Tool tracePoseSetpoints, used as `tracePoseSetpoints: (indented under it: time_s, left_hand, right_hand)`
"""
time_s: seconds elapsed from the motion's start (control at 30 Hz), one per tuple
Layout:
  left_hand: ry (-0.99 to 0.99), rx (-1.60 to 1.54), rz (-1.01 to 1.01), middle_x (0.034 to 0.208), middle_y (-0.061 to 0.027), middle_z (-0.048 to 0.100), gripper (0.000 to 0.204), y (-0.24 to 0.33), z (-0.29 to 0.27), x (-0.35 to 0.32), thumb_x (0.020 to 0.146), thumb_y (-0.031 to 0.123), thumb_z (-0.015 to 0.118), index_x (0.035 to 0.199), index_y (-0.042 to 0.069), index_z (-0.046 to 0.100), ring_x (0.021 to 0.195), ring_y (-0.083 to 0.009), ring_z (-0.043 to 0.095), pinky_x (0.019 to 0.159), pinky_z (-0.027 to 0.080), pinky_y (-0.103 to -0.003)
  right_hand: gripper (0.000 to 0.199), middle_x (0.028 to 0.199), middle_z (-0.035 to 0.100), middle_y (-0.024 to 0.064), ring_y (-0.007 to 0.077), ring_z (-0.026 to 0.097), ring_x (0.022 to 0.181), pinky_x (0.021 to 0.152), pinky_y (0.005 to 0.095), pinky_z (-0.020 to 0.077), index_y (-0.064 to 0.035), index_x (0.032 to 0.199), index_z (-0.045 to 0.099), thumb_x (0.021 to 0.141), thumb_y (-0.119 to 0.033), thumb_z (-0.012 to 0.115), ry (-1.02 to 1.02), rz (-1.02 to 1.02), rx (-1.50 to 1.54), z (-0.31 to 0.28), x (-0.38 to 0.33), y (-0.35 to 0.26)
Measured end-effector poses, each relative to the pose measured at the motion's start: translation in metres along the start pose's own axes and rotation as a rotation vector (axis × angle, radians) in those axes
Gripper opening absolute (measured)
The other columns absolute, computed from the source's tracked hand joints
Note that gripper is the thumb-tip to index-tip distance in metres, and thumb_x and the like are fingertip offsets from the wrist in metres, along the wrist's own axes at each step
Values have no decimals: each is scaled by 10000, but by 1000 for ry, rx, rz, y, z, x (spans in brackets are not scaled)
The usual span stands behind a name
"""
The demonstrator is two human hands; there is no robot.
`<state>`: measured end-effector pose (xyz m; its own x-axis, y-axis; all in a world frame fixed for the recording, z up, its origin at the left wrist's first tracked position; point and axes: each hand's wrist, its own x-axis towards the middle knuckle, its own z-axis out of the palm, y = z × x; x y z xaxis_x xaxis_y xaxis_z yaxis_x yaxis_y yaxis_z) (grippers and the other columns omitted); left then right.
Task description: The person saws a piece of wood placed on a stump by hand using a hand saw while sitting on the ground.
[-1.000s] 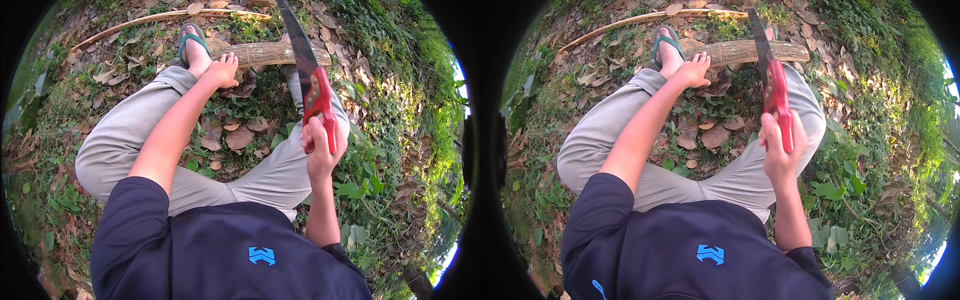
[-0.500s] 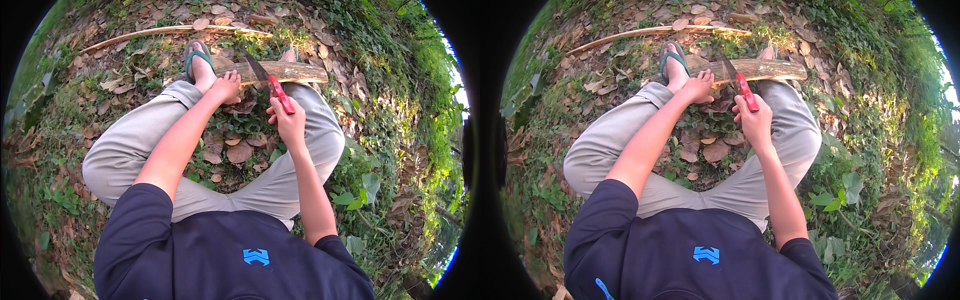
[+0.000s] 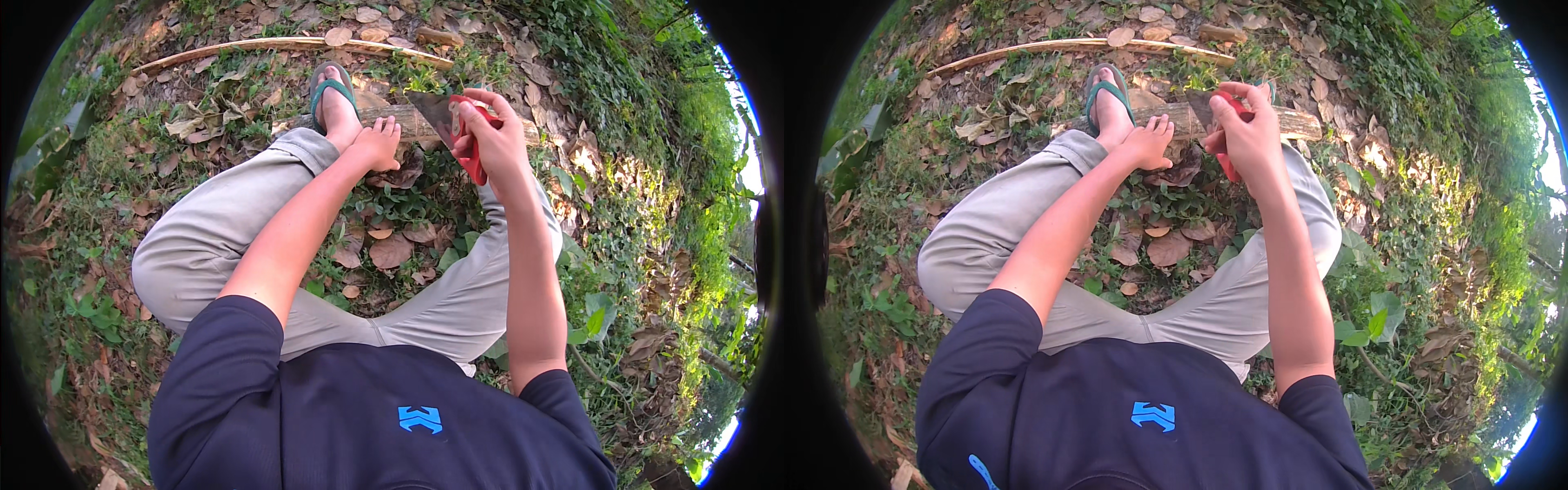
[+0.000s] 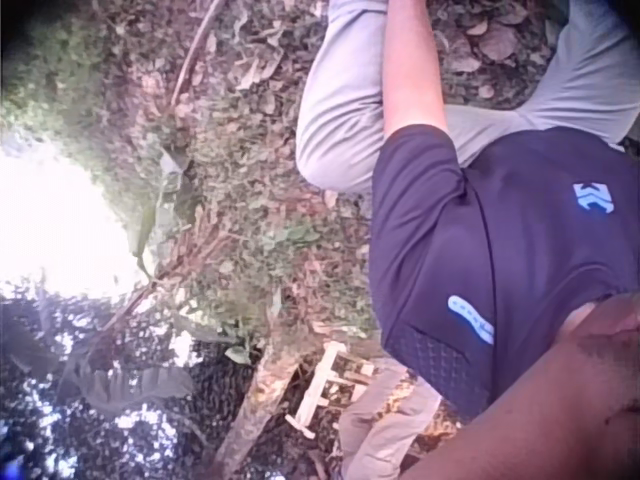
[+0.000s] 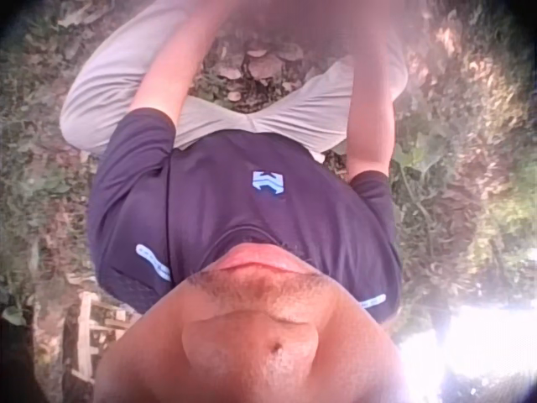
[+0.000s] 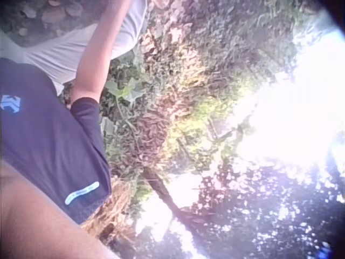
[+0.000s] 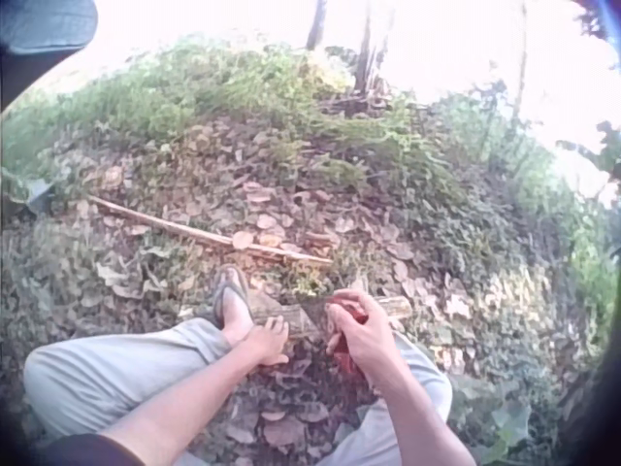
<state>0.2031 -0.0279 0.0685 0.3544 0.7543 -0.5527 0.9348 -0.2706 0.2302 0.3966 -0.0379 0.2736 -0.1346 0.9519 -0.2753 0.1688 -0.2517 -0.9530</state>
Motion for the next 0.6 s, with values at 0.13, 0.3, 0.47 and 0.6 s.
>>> tracePoseSetpoints:
  time_s: [0.13,0.3,0.47,0.6]
  left_hand:
    - [21,10,-9,1686,-240,107,1058,-5,5,-2,884,519,713,1604,-14,151,1541,-429,191,1198,314,-498]
    - [45,44,10,1675,-257,137,1027,-2,7,-6,890,528,697,1591,-23,187,1526,-434,236,1170,359,-493]
    - [65,52,30,1672,-254,157,1023,1,8,0,885,523,704,1588,-24,201,1528,-432,232,1172,358,-492]
    - [27,53,11,1677,-249,145,1013,2,3,-4,886,512,702,1591,-20,204,1535,-426,222,1179,347,-499]
  right_hand:
    - [355,615,523,-1,70,475,425,359,235,362,1,1052,659,1071,-335,546,-92,113,-109,4,21,-25]
    - [341,563,505,5,91,439,389,349,256,331,2,931,646,1068,-280,513,-49,134,-197,19,33,-42]
    - [340,525,529,36,110,442,375,347,293,326,6,897,651,1059,-254,502,98,119,-139,29,62,19]
    - [297,591,562,36,84,482,471,424,275,362,12,903,656,1050,-217,538,175,-43,-140,37,39,52]
